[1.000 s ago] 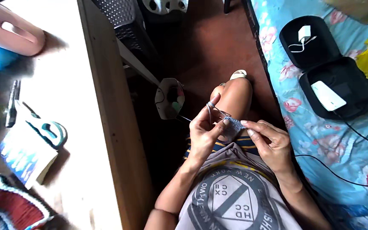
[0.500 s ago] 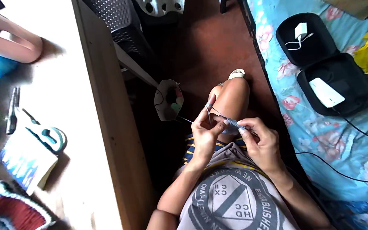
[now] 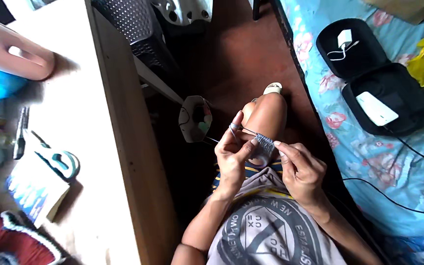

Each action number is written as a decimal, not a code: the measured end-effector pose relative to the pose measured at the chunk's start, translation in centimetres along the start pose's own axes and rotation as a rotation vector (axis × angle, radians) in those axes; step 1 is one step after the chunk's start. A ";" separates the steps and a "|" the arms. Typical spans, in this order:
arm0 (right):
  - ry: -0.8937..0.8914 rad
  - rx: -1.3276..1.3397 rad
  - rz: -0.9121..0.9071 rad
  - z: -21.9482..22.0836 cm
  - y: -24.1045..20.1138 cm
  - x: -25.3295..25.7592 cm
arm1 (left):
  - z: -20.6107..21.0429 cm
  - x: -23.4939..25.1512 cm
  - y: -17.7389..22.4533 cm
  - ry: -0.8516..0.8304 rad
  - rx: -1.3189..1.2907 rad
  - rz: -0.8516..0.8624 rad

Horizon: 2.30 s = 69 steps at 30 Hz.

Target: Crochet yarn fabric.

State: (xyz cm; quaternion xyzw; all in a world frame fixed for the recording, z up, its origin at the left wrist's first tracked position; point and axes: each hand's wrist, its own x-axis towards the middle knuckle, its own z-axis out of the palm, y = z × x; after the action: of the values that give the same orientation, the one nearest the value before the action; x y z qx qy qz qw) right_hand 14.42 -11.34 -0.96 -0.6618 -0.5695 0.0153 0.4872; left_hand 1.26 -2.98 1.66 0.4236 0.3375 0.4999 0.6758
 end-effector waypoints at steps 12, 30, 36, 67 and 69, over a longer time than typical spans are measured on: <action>-0.106 0.196 0.088 -1.0 0.0 0.5 | -1.4 0.8 0.5 -0.123 0.050 0.017; -0.071 -0.090 -0.065 -1.1 -0.5 0.4 | -1.5 1.0 0.0 -0.102 -0.103 -0.098; -0.166 0.357 0.209 -1.5 -0.4 0.3 | -1.4 0.5 -0.2 -0.160 0.000 0.069; -0.024 -0.082 -0.063 -0.1 -0.4 0.1 | -1.3 1.1 1.2 -0.063 0.082 -0.098; -0.110 0.226 0.128 -0.4 -0.3 0.1 | -1.0 0.8 1.1 -0.056 0.077 -0.080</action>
State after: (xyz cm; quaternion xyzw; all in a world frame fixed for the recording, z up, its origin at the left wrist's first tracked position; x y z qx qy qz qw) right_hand 14.41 -11.55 -0.50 -0.6358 -0.5465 0.1469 0.5249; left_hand 0.21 -1.80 2.26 0.4493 0.3539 0.4472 0.6877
